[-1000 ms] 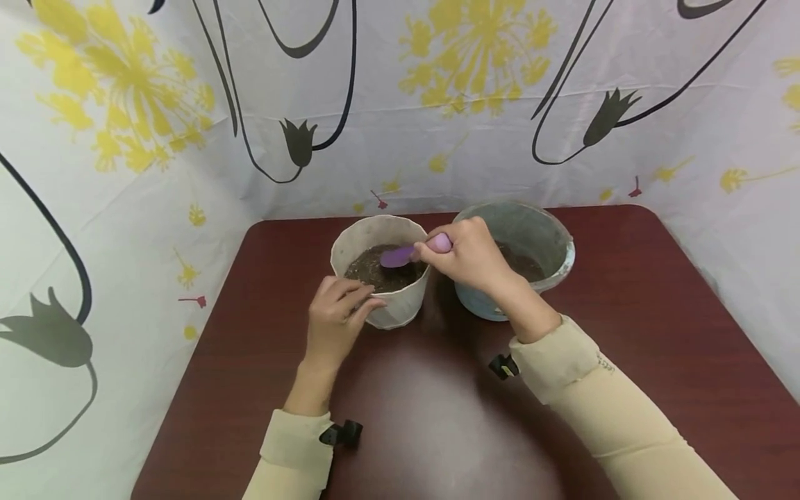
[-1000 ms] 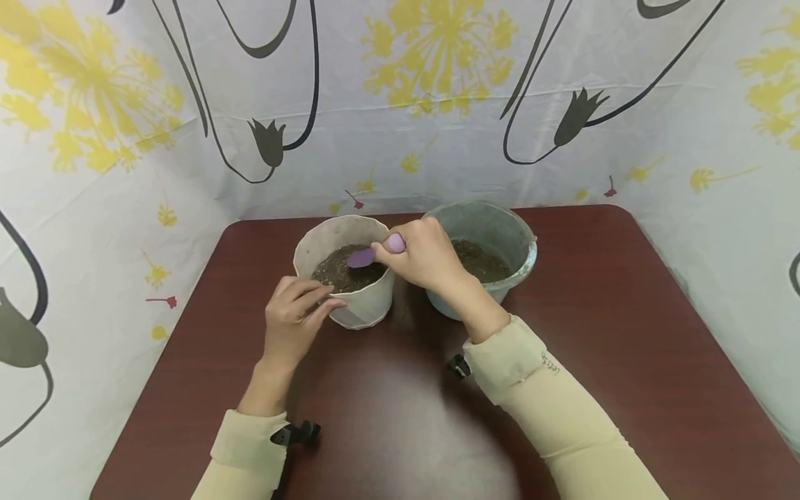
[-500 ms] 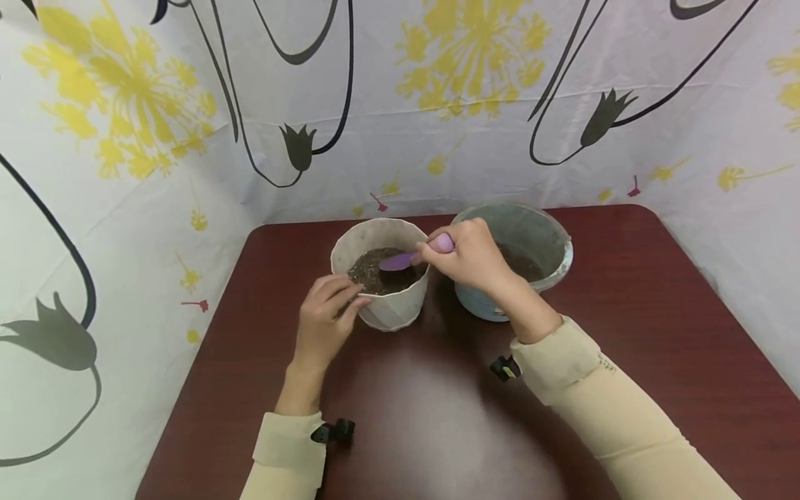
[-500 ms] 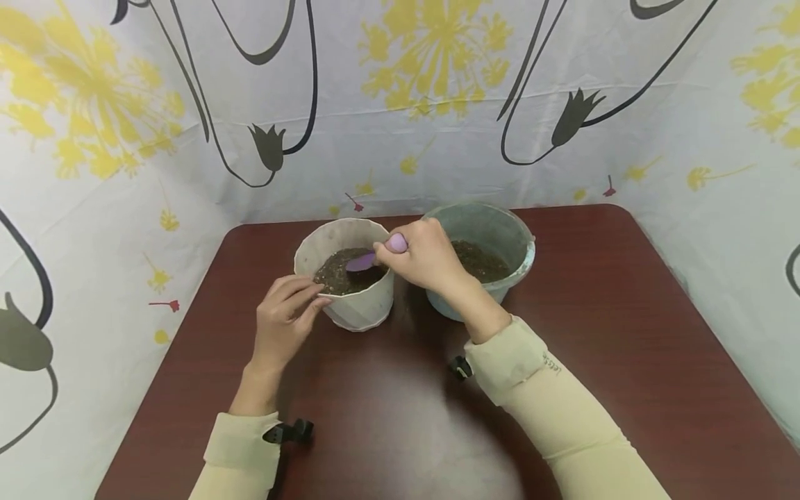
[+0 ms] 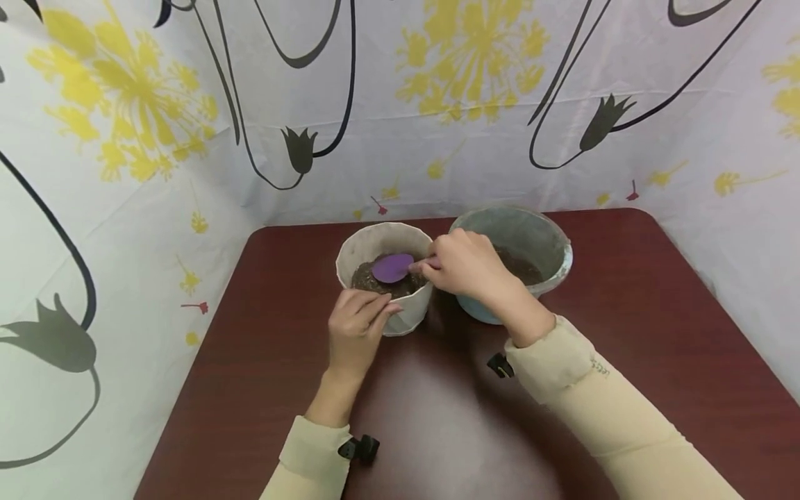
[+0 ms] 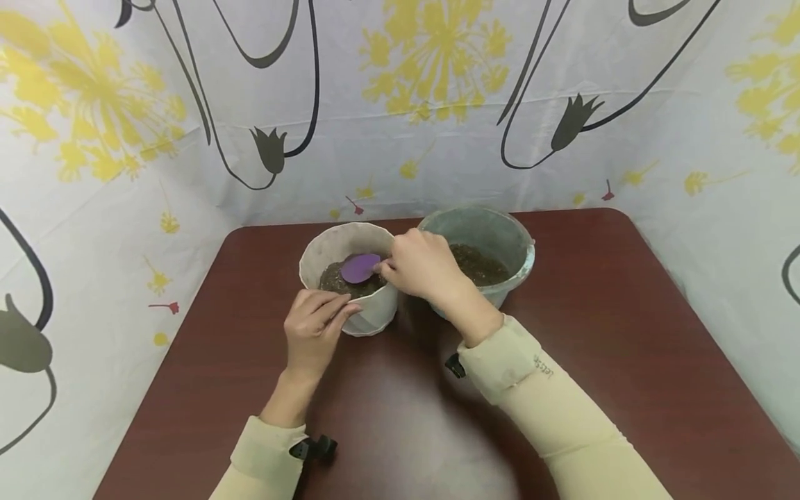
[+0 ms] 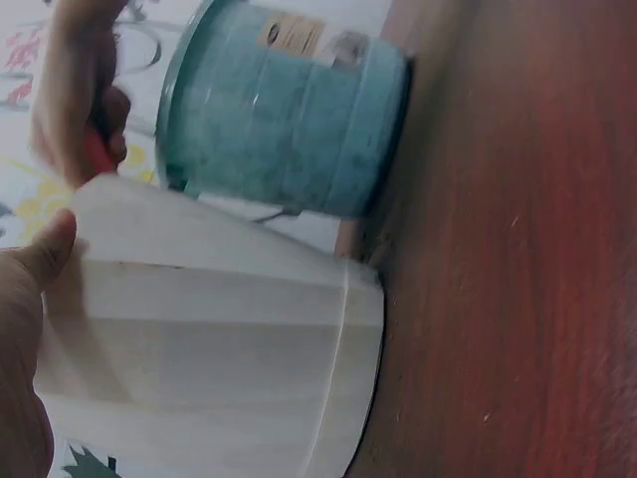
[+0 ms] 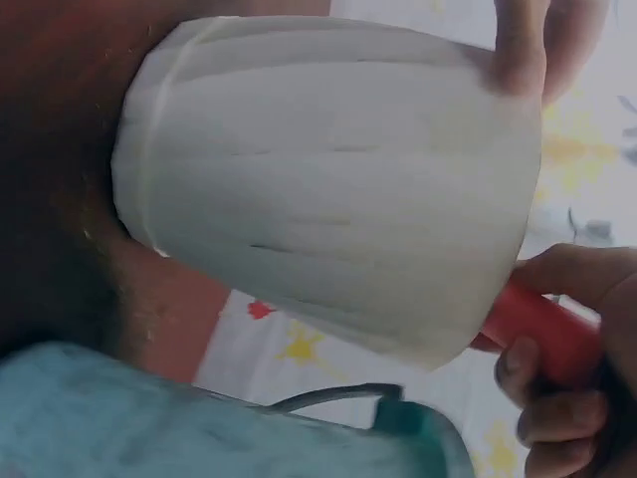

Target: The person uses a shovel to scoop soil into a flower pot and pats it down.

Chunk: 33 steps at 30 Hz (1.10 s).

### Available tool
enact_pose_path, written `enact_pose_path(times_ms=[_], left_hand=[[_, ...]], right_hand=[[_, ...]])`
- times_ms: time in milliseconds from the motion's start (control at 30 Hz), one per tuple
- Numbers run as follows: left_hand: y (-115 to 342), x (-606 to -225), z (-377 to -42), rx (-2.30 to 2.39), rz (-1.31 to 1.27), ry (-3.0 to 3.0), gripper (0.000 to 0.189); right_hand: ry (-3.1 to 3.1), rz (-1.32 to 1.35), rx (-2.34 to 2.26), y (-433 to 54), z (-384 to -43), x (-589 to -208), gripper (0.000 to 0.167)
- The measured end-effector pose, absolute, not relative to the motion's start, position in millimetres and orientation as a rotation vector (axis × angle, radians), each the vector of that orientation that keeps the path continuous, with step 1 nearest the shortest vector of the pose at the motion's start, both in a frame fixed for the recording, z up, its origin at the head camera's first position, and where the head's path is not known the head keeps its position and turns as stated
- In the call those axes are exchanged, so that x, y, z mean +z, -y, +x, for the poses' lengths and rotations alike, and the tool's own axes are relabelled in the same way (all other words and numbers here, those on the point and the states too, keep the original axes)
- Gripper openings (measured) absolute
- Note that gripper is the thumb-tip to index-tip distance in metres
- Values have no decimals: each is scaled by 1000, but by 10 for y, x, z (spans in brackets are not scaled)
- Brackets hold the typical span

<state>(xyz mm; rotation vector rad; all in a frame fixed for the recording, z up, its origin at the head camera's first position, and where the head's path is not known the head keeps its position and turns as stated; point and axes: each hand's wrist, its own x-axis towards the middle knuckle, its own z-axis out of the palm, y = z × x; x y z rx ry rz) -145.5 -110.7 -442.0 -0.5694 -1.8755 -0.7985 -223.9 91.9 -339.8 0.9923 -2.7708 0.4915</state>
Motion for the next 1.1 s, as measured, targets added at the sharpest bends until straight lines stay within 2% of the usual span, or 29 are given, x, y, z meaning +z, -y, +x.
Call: enact_pose_path(times_ms=[233,400,467,567,733,900,1100], left_hand=[[1408,-4340,-1489,-674,-578,1977,41],[1568,-4344,-1511,-724,-623,1985,42],[1538,-4367,-1507,-728,-610,1967,41],[1431,-4399,-1503,-718,-550,1949,39],[1278,-4419,-1491,-676,-498,1931,38],[1364,-4390,-1511,-710,-494,1932,40],[1451,-4393,-1534,-752,-529,1954,37]], right_hand=[[2633,1102,388,-996,-2212,-3209,25],[2569,1192,362,-950,-2192,-3328,37],[2598,1202,362,-918,-2193,-3371,44],[2641,1174,389,-896,-2210,-3388,46],[2651,1188,446,-945,-2264,-3342,31],[2689,1121,555,-1062,-2285,-3174,15],[2856,1007,564,-1109,-2305,-3125,13]])
